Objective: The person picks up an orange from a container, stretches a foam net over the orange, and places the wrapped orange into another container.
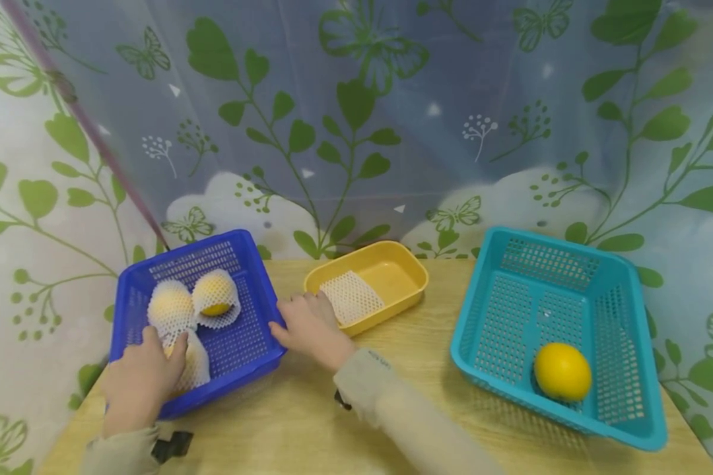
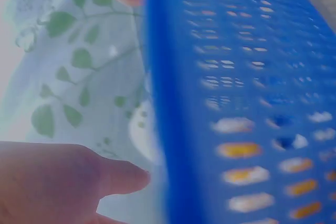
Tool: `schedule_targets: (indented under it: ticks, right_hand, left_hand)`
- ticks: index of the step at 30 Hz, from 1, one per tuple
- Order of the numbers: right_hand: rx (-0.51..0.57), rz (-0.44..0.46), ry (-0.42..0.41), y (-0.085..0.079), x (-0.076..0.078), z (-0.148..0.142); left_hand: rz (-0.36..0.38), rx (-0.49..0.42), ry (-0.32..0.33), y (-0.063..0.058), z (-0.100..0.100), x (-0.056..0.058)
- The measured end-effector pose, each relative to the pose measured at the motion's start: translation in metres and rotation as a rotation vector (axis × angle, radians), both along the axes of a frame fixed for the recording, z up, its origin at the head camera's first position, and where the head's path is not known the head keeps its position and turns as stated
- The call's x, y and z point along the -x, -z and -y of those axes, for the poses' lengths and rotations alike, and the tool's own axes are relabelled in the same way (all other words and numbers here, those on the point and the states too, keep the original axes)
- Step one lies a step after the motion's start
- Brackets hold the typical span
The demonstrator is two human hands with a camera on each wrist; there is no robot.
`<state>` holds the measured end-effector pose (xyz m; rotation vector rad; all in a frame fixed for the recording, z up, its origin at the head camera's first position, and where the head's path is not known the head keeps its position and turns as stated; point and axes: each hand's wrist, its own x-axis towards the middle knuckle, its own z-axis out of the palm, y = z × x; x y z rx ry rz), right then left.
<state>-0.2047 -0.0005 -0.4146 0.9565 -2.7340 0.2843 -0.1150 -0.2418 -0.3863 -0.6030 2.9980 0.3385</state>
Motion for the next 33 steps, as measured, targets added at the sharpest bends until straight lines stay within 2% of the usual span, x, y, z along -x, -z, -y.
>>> schedule_targets:
  ticks: [3,6,10,14,17,20,25,33]
  right_hand:
    - [-0.024,0.012,0.001,-0.006,-0.002,-0.002]
    - [-0.019,0.021,-0.012,-0.012,-0.002,-0.004]
    - [0.042,0.086,-0.041,-0.02,-0.002,-0.012]
    - [0.163,0.226,-0.096,-0.032,-0.008,-0.024]
    - [0.22,0.275,-0.13,-0.043,-0.015,-0.035]
    - [0.232,0.271,-0.143,-0.052,-0.021,-0.047]
    - [0.231,0.271,-0.154,-0.061,-0.028,-0.071]
    - [0.22,0.272,-0.141,-0.064,-0.039,-0.12]
  left_hand:
    - [-0.049,-0.006,0.014,-0.009,-0.009,-0.004]
    - [-0.167,-0.003,0.034,-0.017,-0.023,-0.007]
    - [-0.462,0.049,0.099,-0.02,-0.049,-0.005]
    - [-0.787,0.143,0.256,-0.016,-0.075,0.005]
    - [-0.932,0.188,0.365,-0.015,-0.094,0.013]
    - [-0.996,0.185,0.425,-0.016,-0.111,0.02]
    - [-1.06,0.132,0.507,-0.013,-0.138,0.028]
    - [-1.096,0.116,0.723,-0.006,-0.176,0.038]
